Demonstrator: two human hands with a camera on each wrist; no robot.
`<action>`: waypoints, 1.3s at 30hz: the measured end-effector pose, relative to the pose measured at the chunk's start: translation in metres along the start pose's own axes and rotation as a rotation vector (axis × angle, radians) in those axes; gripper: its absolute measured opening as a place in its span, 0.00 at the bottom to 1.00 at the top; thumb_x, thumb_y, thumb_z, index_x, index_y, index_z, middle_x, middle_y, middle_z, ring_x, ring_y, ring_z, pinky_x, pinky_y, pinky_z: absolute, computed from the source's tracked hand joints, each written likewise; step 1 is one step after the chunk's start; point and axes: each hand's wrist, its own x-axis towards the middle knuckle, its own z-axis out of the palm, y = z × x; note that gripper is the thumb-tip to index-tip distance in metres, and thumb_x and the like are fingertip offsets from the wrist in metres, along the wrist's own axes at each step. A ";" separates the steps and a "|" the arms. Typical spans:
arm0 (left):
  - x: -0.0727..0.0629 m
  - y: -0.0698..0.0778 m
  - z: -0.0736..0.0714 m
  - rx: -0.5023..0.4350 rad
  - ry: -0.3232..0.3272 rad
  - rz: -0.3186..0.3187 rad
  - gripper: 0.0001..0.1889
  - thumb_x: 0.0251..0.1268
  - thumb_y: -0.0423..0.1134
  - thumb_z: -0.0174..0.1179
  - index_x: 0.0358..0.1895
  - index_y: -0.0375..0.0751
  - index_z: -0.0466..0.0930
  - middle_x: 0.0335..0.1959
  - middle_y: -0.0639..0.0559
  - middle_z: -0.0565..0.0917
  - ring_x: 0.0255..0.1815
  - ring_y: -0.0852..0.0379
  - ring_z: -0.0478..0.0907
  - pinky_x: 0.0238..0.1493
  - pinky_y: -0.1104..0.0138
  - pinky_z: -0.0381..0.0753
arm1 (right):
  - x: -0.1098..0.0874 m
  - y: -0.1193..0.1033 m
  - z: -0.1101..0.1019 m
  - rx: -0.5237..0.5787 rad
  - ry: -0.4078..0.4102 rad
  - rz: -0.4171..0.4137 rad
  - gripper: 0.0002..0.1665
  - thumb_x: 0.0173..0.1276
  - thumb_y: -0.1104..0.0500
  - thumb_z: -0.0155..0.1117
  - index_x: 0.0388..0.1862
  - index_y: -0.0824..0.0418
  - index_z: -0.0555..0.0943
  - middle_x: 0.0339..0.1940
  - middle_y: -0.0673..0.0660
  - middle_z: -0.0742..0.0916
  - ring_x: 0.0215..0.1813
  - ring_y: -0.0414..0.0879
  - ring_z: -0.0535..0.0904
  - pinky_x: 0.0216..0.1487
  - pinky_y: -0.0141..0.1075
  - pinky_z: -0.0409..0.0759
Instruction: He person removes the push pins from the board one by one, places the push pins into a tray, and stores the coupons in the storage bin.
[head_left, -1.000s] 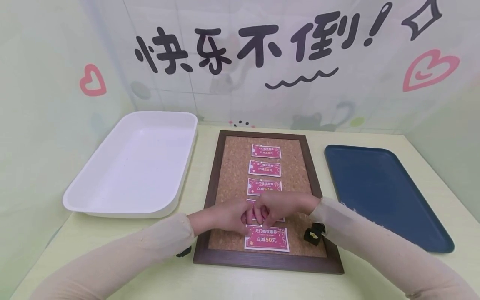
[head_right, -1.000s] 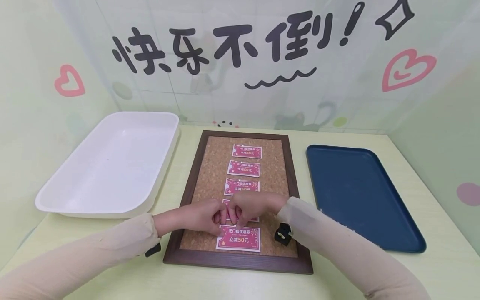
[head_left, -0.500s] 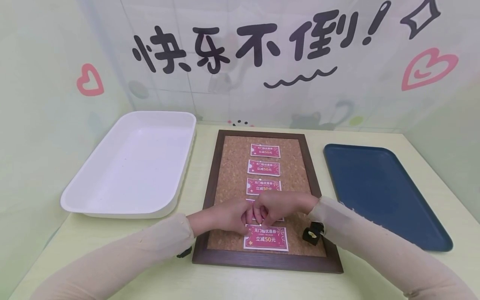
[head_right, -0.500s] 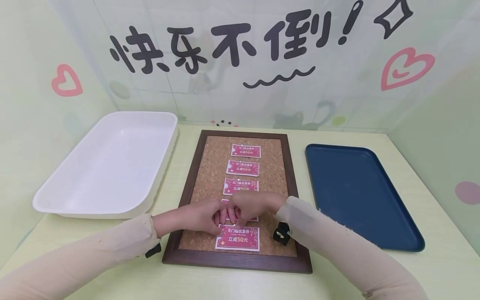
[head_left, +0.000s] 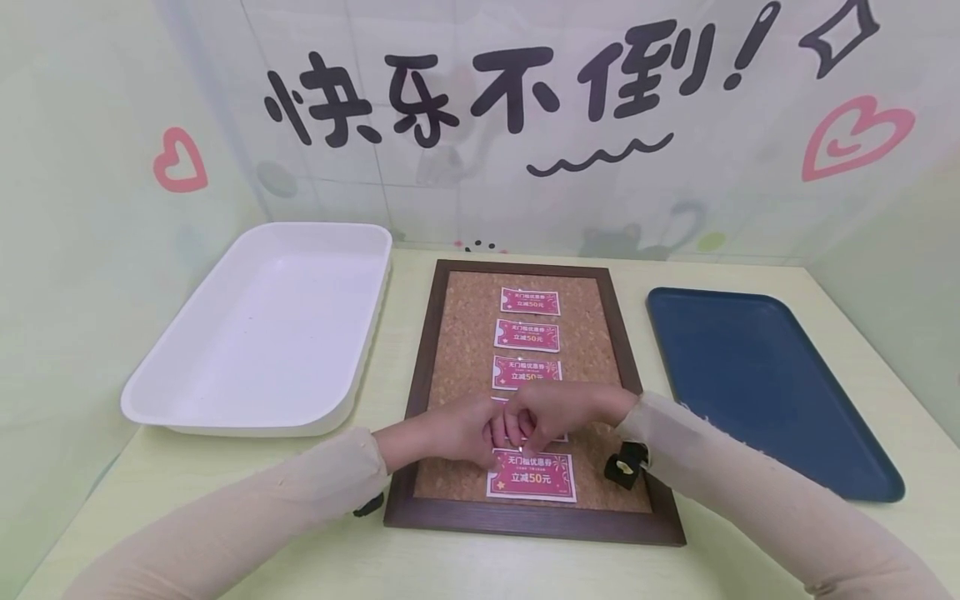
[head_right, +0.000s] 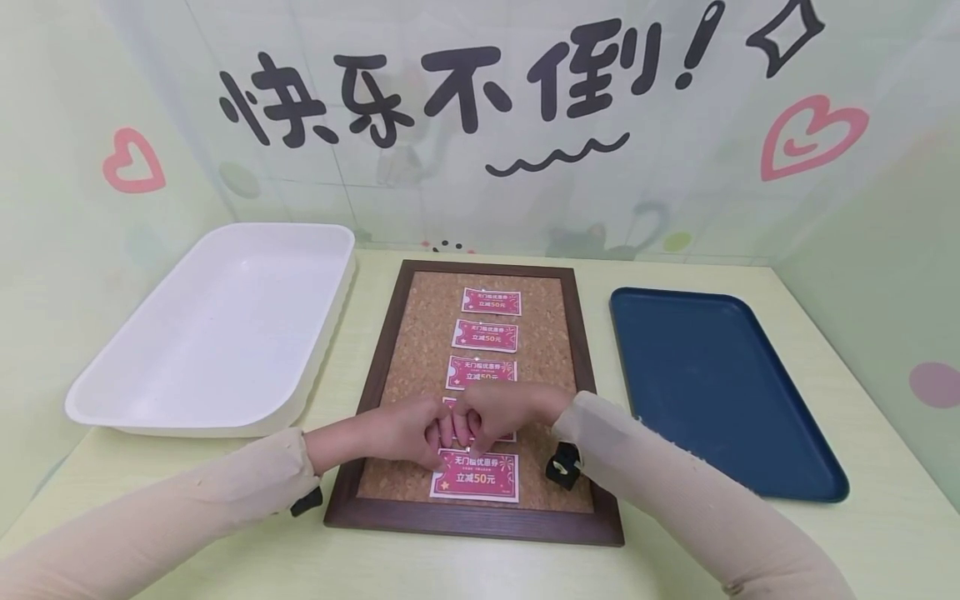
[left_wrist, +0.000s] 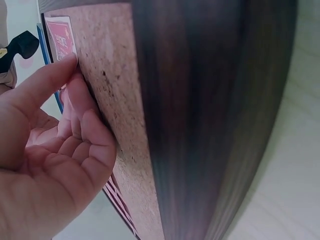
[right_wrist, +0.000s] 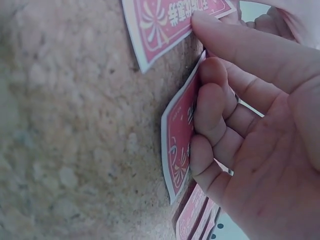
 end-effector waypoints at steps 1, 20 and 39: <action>0.000 0.000 0.000 0.000 -0.001 -0.001 0.12 0.44 0.27 0.70 0.28 0.37 0.74 0.20 0.51 0.76 0.19 0.61 0.72 0.20 0.72 0.71 | 0.000 0.000 0.000 0.005 -0.001 -0.004 0.07 0.55 0.63 0.69 0.30 0.56 0.79 0.22 0.47 0.80 0.24 0.39 0.75 0.27 0.29 0.74; -0.001 0.003 -0.004 0.044 -0.034 -0.022 0.08 0.47 0.28 0.68 0.22 0.39 0.76 0.15 0.53 0.77 0.14 0.63 0.69 0.16 0.74 0.67 | 0.002 -0.001 0.000 0.012 -0.010 -0.053 0.04 0.56 0.63 0.68 0.29 0.57 0.81 0.21 0.48 0.82 0.21 0.39 0.74 0.23 0.27 0.70; 0.002 0.000 -0.002 0.035 -0.027 -0.057 0.08 0.46 0.29 0.69 0.22 0.39 0.77 0.16 0.52 0.77 0.15 0.62 0.69 0.16 0.73 0.65 | 0.001 0.002 -0.002 0.052 -0.046 -0.060 0.03 0.57 0.63 0.67 0.30 0.57 0.80 0.23 0.49 0.82 0.24 0.39 0.74 0.27 0.28 0.71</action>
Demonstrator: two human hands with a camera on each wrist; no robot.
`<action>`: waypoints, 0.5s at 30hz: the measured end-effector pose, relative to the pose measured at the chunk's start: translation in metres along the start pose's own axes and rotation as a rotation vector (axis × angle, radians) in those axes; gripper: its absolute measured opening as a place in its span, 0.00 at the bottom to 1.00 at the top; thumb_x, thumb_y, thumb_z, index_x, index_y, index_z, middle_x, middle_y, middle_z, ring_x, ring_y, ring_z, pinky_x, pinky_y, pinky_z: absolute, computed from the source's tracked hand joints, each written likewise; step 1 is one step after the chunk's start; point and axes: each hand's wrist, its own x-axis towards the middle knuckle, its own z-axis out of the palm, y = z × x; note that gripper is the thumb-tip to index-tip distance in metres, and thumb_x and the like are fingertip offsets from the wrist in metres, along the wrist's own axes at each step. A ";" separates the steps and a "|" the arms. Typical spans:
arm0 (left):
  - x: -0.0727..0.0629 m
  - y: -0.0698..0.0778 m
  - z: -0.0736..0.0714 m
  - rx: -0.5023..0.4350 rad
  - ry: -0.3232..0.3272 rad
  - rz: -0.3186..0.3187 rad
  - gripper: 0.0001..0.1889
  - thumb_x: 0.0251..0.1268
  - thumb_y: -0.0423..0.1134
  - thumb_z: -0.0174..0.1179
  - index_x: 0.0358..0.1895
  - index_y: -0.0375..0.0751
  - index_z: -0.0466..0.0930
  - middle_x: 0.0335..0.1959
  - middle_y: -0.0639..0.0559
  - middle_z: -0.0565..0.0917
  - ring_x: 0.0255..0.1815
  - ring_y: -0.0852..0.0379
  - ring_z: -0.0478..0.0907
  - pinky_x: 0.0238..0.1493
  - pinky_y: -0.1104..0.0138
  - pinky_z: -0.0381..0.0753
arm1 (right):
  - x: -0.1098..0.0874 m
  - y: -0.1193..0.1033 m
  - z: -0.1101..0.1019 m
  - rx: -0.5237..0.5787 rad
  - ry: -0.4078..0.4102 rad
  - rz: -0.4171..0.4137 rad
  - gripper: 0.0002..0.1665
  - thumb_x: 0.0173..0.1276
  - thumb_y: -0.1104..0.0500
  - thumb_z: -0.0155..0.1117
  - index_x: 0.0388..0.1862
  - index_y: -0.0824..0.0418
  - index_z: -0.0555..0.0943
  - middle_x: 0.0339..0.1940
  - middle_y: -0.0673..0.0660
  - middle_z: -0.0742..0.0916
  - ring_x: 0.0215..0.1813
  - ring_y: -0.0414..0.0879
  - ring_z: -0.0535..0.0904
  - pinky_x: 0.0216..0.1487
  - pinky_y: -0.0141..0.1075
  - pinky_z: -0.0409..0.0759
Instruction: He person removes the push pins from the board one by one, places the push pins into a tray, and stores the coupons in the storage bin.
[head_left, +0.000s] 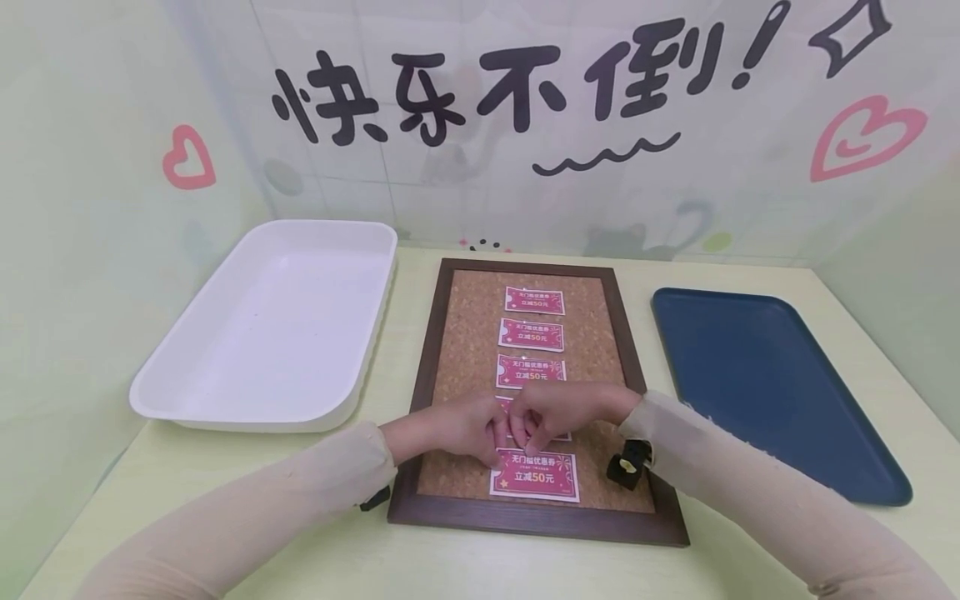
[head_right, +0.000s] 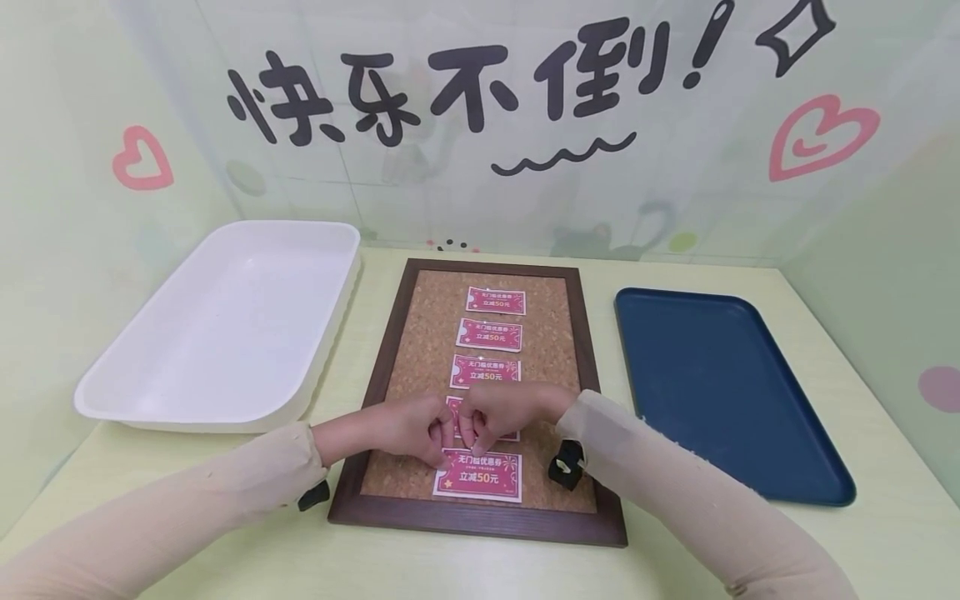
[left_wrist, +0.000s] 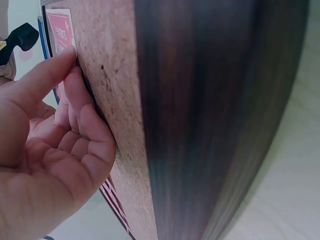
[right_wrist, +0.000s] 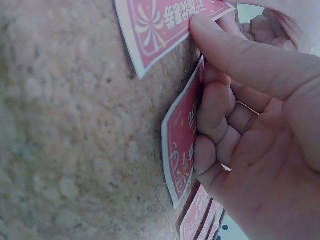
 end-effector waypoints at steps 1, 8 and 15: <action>0.000 0.000 0.000 0.003 0.001 -0.005 0.08 0.46 0.29 0.69 0.22 0.39 0.77 0.16 0.52 0.77 0.15 0.62 0.69 0.16 0.73 0.66 | 0.000 0.000 0.000 -0.002 0.001 0.001 0.04 0.57 0.63 0.67 0.31 0.57 0.80 0.23 0.49 0.81 0.24 0.39 0.74 0.27 0.28 0.72; -0.001 0.001 0.000 0.005 0.005 -0.009 0.09 0.45 0.29 0.70 0.22 0.39 0.77 0.16 0.52 0.77 0.15 0.61 0.70 0.17 0.73 0.66 | 0.001 -0.003 -0.002 -0.017 0.007 0.018 0.05 0.55 0.63 0.69 0.30 0.58 0.81 0.23 0.48 0.81 0.24 0.38 0.74 0.27 0.28 0.73; 0.001 -0.001 0.001 -0.001 0.006 0.001 0.08 0.45 0.28 0.69 0.21 0.39 0.77 0.15 0.52 0.77 0.14 0.62 0.69 0.16 0.73 0.66 | 0.001 -0.002 -0.001 -0.016 0.009 0.011 0.03 0.56 0.62 0.68 0.28 0.58 0.82 0.22 0.48 0.82 0.23 0.38 0.74 0.26 0.28 0.72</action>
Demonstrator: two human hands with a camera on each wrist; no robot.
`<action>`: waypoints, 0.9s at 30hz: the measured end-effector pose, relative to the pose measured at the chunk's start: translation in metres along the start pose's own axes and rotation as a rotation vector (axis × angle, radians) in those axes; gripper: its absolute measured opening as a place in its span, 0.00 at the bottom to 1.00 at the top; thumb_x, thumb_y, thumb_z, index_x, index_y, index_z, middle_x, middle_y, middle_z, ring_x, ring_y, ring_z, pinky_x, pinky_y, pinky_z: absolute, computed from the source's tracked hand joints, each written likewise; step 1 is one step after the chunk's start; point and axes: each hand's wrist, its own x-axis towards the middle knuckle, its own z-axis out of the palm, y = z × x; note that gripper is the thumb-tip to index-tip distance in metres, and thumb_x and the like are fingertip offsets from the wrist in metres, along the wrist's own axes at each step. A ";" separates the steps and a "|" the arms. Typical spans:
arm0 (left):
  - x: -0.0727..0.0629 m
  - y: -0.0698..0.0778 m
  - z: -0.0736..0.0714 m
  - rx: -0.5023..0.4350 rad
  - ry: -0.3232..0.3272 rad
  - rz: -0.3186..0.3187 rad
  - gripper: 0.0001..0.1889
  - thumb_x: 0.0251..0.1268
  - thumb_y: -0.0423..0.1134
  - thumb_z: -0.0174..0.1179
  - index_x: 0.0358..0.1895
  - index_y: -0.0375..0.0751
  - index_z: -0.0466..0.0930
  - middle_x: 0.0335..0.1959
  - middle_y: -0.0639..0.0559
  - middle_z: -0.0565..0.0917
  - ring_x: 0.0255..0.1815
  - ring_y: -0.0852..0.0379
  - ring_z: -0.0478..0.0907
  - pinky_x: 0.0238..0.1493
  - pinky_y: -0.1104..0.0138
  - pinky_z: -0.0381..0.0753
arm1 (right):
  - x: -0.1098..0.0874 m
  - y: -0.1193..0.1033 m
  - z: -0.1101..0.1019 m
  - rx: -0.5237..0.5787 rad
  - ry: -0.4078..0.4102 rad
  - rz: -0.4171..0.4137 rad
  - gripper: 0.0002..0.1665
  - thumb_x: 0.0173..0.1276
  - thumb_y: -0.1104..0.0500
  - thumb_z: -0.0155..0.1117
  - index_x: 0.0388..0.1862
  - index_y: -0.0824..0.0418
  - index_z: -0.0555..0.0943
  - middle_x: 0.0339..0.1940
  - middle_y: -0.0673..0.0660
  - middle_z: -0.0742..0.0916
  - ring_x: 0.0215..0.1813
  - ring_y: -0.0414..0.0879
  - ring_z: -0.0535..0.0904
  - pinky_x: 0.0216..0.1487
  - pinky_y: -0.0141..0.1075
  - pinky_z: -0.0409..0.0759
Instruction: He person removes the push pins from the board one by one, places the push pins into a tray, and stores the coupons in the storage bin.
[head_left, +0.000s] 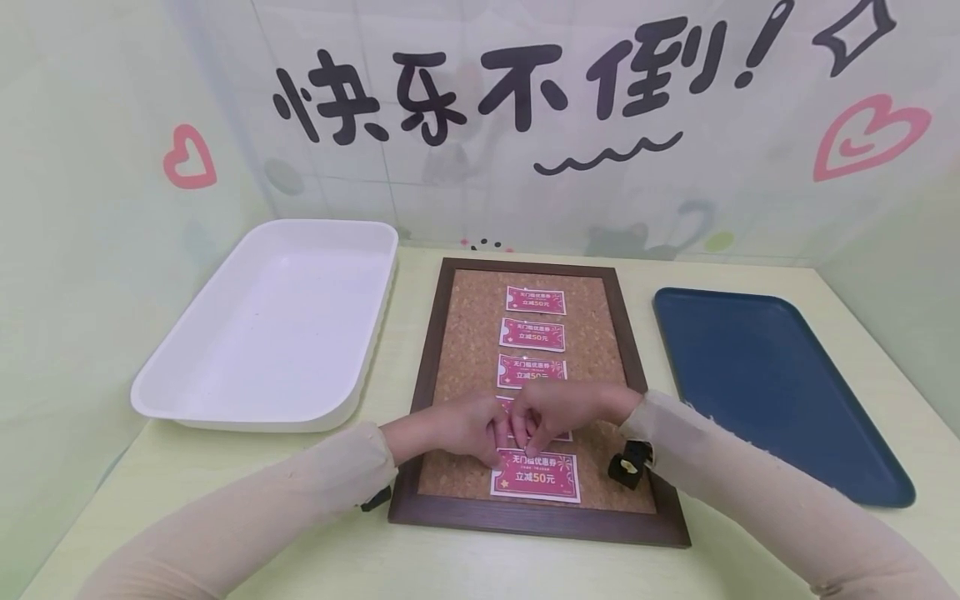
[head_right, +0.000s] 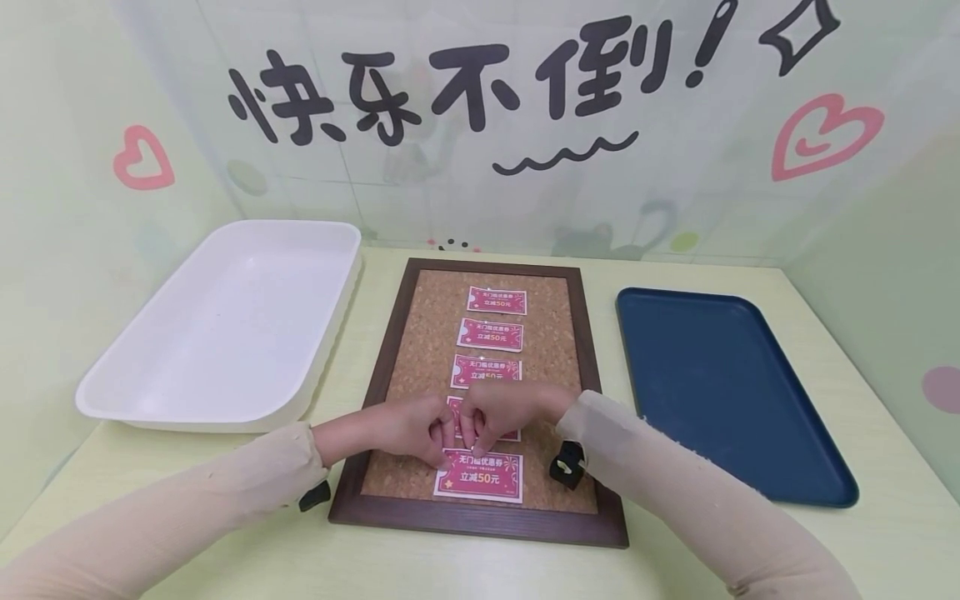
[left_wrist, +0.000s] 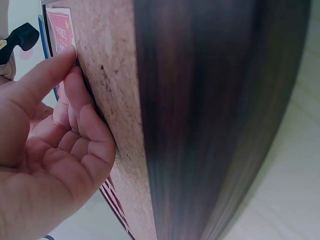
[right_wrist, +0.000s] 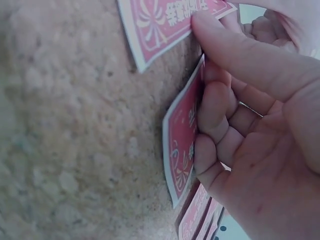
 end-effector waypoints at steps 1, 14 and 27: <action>0.000 0.000 0.000 -0.003 0.001 0.003 0.08 0.45 0.28 0.69 0.21 0.39 0.78 0.15 0.52 0.77 0.14 0.62 0.69 0.16 0.73 0.65 | 0.000 0.000 0.000 -0.001 0.002 -0.001 0.03 0.56 0.62 0.68 0.28 0.58 0.82 0.22 0.48 0.82 0.23 0.38 0.74 0.26 0.28 0.71; -0.001 -0.001 0.000 -0.002 -0.002 0.037 0.07 0.46 0.27 0.68 0.21 0.39 0.79 0.15 0.53 0.77 0.15 0.62 0.69 0.16 0.73 0.66 | -0.002 0.001 0.003 -0.030 0.026 0.014 0.03 0.56 0.61 0.68 0.27 0.55 0.81 0.22 0.46 0.82 0.21 0.37 0.73 0.24 0.27 0.70; -0.001 -0.001 0.000 0.014 0.001 0.033 0.07 0.46 0.28 0.69 0.21 0.39 0.79 0.15 0.53 0.77 0.15 0.63 0.70 0.16 0.74 0.66 | -0.003 0.002 0.005 -0.007 0.038 0.021 0.03 0.56 0.61 0.67 0.27 0.55 0.81 0.21 0.47 0.82 0.20 0.36 0.72 0.23 0.26 0.68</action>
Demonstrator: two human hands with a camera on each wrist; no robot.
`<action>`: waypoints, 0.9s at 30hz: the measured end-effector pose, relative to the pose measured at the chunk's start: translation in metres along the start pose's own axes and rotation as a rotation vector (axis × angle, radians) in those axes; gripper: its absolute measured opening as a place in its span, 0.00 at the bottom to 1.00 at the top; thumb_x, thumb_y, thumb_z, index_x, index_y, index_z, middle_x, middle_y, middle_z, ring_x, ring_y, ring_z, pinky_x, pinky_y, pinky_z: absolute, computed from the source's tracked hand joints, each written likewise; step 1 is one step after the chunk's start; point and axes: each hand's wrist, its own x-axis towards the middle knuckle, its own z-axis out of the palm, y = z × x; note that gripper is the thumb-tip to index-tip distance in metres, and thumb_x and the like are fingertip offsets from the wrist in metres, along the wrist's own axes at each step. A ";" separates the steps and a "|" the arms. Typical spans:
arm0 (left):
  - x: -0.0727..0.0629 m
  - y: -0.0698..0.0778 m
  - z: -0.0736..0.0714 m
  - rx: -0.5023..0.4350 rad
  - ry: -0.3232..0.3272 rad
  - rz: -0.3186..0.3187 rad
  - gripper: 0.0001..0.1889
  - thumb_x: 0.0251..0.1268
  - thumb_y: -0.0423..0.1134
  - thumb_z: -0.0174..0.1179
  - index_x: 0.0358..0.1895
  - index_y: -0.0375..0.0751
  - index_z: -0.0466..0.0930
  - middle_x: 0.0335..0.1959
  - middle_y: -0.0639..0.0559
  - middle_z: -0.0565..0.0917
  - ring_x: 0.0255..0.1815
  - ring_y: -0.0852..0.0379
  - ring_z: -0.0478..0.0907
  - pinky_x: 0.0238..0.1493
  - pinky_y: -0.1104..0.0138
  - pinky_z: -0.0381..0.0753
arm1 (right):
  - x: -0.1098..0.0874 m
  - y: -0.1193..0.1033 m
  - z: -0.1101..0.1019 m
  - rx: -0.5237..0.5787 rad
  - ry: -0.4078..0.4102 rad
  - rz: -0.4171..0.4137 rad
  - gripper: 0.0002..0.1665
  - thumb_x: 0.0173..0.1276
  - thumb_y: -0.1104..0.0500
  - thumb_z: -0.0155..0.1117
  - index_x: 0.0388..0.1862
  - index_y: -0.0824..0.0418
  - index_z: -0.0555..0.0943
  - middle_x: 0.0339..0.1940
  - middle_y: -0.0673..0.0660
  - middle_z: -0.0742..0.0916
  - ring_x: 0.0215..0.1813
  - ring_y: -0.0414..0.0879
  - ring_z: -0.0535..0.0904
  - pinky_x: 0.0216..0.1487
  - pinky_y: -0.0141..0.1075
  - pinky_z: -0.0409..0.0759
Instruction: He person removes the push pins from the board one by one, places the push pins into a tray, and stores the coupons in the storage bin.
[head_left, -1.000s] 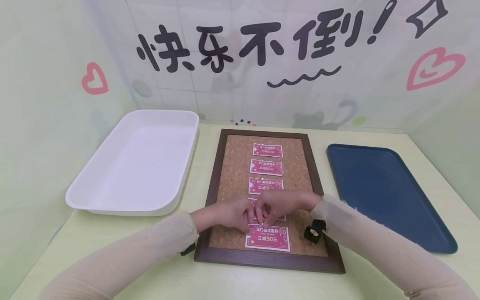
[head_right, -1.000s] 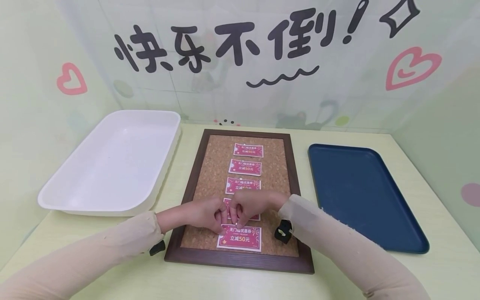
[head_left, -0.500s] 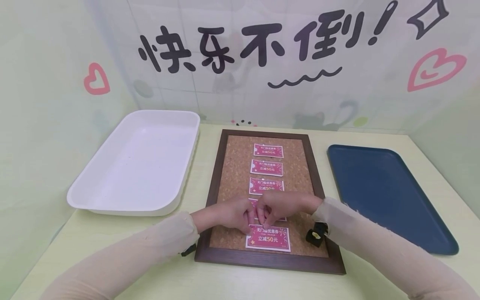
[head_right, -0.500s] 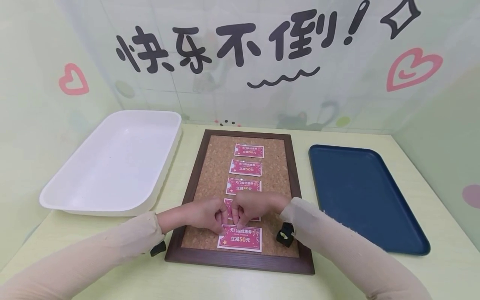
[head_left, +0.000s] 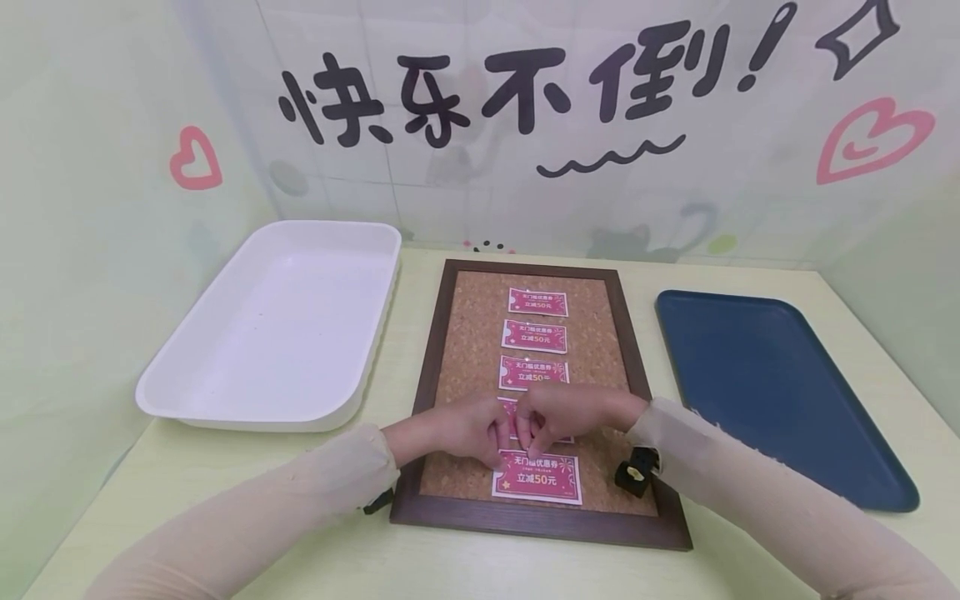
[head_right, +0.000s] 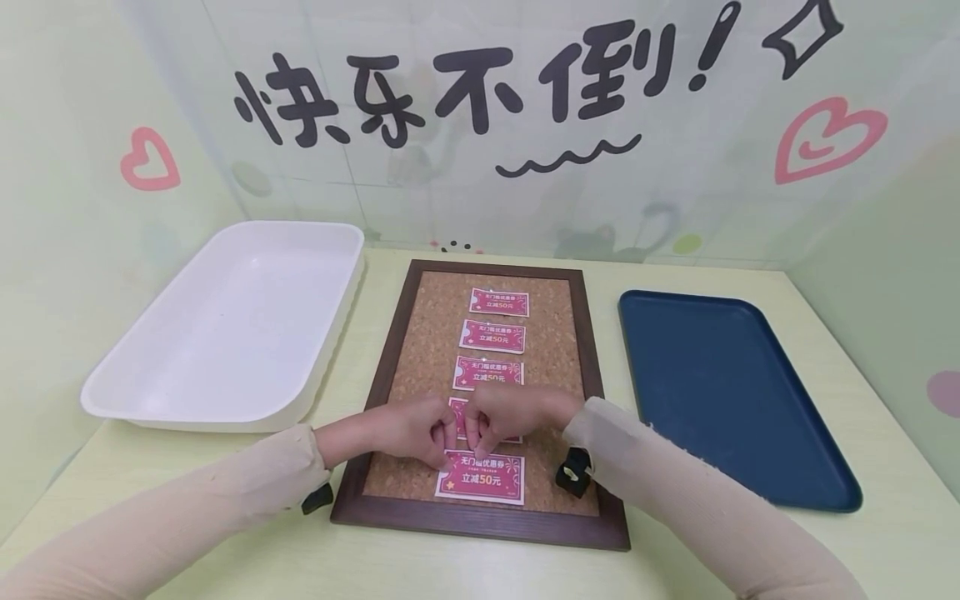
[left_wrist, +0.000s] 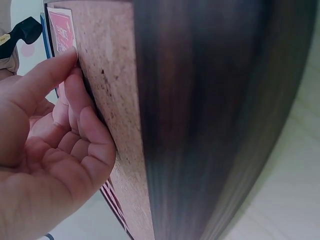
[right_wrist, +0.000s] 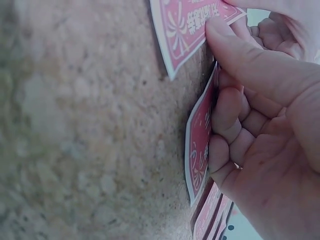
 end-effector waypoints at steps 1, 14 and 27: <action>0.000 0.000 0.000 0.000 0.000 0.002 0.07 0.46 0.28 0.69 0.21 0.39 0.79 0.15 0.53 0.77 0.15 0.63 0.70 0.16 0.74 0.66 | 0.000 0.000 0.000 0.000 0.000 0.002 0.03 0.56 0.61 0.68 0.27 0.55 0.81 0.21 0.47 0.82 0.21 0.36 0.72 0.23 0.27 0.69; -0.002 -0.001 0.001 -0.015 0.002 0.047 0.07 0.44 0.26 0.68 0.21 0.37 0.78 0.14 0.53 0.77 0.14 0.63 0.70 0.15 0.74 0.66 | 0.000 -0.001 0.001 -0.009 -0.004 -0.017 0.03 0.56 0.62 0.67 0.26 0.57 0.81 0.21 0.47 0.81 0.22 0.36 0.71 0.25 0.27 0.70; -0.001 -0.001 0.000 -0.034 -0.003 0.049 0.07 0.45 0.26 0.68 0.21 0.37 0.78 0.15 0.52 0.77 0.14 0.62 0.69 0.15 0.74 0.66 | 0.001 0.000 -0.002 -0.001 -0.031 -0.031 0.02 0.56 0.61 0.67 0.26 0.57 0.81 0.22 0.47 0.82 0.23 0.36 0.72 0.26 0.27 0.70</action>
